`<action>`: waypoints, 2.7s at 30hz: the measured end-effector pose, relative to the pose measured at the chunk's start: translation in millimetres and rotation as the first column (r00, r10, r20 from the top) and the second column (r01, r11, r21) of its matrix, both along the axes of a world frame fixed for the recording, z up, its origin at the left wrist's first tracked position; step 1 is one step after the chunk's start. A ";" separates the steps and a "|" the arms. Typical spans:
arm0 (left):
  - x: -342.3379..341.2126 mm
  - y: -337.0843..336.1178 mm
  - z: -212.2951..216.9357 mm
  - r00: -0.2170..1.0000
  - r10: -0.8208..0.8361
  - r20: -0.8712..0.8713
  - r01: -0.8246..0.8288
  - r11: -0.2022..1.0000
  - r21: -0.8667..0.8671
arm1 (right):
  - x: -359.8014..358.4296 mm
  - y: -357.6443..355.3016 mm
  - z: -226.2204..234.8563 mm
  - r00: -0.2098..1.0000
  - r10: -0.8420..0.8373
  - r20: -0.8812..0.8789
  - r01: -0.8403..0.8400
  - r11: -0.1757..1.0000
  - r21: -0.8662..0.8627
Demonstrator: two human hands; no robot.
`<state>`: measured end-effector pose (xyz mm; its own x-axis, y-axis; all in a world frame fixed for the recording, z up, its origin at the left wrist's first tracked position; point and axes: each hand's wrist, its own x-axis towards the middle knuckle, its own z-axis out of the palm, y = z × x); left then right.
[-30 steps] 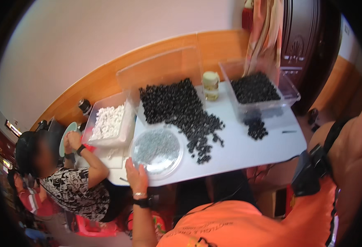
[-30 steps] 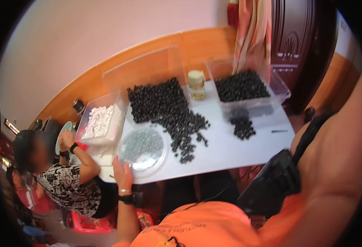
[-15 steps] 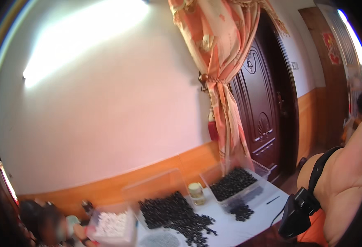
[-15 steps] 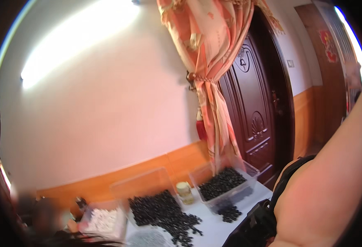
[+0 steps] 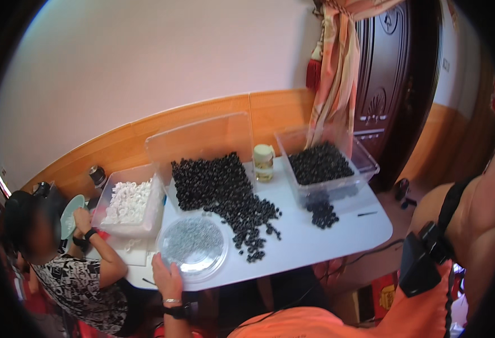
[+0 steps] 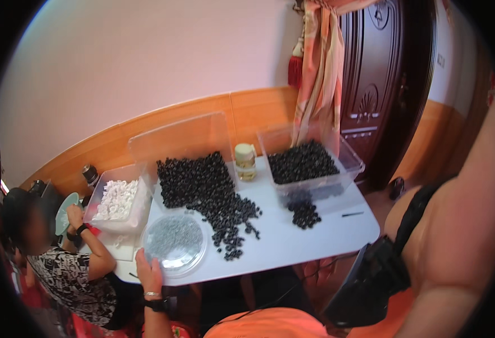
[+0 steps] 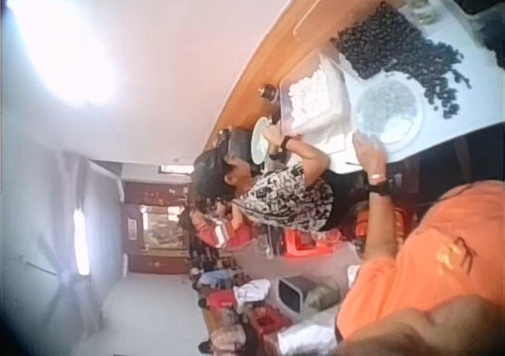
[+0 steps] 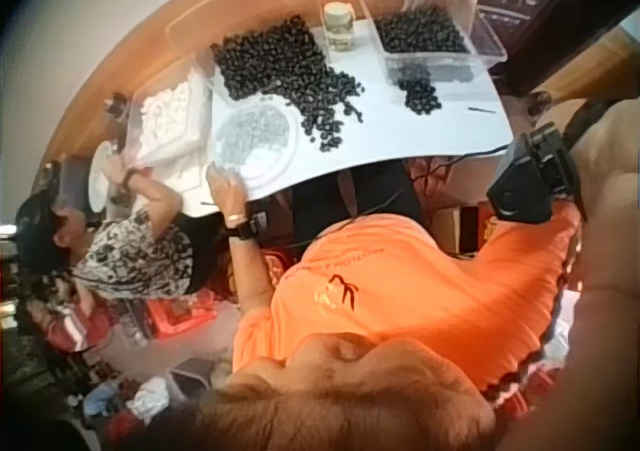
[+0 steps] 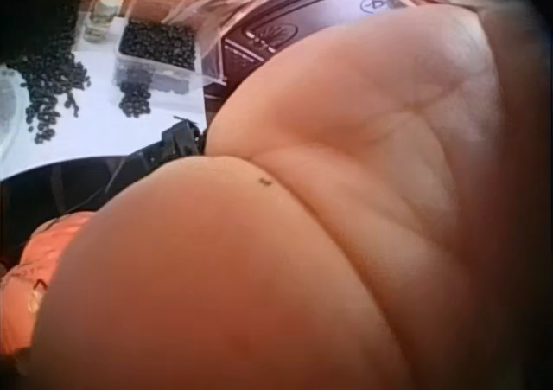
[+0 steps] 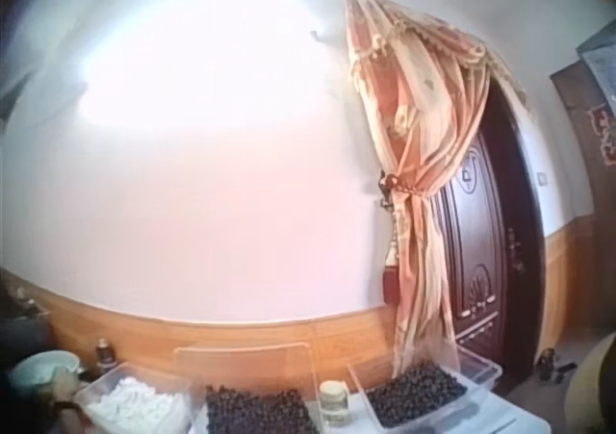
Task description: Sorting and inspecting small black shoe or garment components into containers.
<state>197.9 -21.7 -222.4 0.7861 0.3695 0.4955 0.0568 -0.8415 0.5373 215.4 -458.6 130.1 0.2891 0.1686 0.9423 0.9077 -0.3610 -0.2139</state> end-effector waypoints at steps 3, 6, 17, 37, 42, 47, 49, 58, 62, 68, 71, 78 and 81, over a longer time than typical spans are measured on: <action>-8.9 -5.5 2.4 0.999 0.022 -0.039 -0.023 0.999 -0.033 | -10.6 13.3 -19.6 0.997 0.002 -0.082 0.002 0.999 0.048; -15.1 -3.0 2.5 0.999 0.042 -0.028 -0.044 0.998 -0.048 | -10.3 26.3 -34.4 0.990 0.033 -0.141 -0.023 0.997 0.068; -7.0 0.9 5.0 0.996 -0.002 -0.092 -0.002 0.999 -0.052 | 32.3 21.2 -216.6 0.551 -0.142 -0.822 0.115 0.989 -0.095; -8.4 -8.9 13.3 0.998 0.001 -0.060 -0.006 0.995 -0.097 | 75.2 34.6 -32.4 0.926 0.312 0.214 -0.296 0.950 -0.102; -11.5 -0.1 6.5 0.999 0.004 -0.052 -0.008 0.997 -0.080 | 71.1 48.3 -48.9 0.973 0.202 0.116 -0.198 0.979 -0.042; -12.0 -1.0 9.2 0.996 0.040 -0.074 -0.046 0.995 -0.088 | 73.5 53.0 -71.0 0.990 0.067 -0.123 -0.068 0.998 -0.006; -16.2 2.9 6.8 0.996 0.047 -0.071 -0.053 0.995 -0.080 | 95.3 65.2 -109.5 0.881 0.068 -0.469 -0.049 0.997 0.053; -12.1 -2.2 6.9 0.998 0.033 -0.061 -0.038 0.995 -0.087 | 206.4 133.8 -154.8 0.919 -0.308 -0.246 0.261 0.943 -0.206; -11.4 0.5 3.7 0.998 0.030 -0.049 -0.034 0.997 -0.069 | 230.4 159.2 -123.2 0.951 -0.309 -0.005 0.298 0.923 -0.242; -12.7 3.1 3.6 0.999 0.034 -0.038 -0.035 0.999 -0.033 | 271.9 191.5 -121.0 0.938 -0.301 0.170 0.346 0.821 -0.454; -11.2 0.8 5.4 0.999 0.033 -0.028 -0.034 0.998 -0.047 | 291.6 198.7 -125.7 0.945 -0.268 0.189 0.326 0.837 -0.439; -10.5 -0.6 8.8 0.998 0.024 -0.050 -0.026 0.999 -0.048 | 302.9 205.8 -127.9 0.947 -0.318 0.046 0.309 0.858 -0.409; -10.5 -2.8 9.6 0.998 0.021 -0.056 -0.023 0.999 -0.036 | 298.8 201.5 -122.4 0.953 -0.301 0.016 0.278 0.855 -0.438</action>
<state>187.4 -24.5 -212.9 0.8033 0.4042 0.4374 0.1057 -0.8195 0.5633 514.2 -257.1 7.6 0.4337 0.4553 0.7776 0.7399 -0.6724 -0.0190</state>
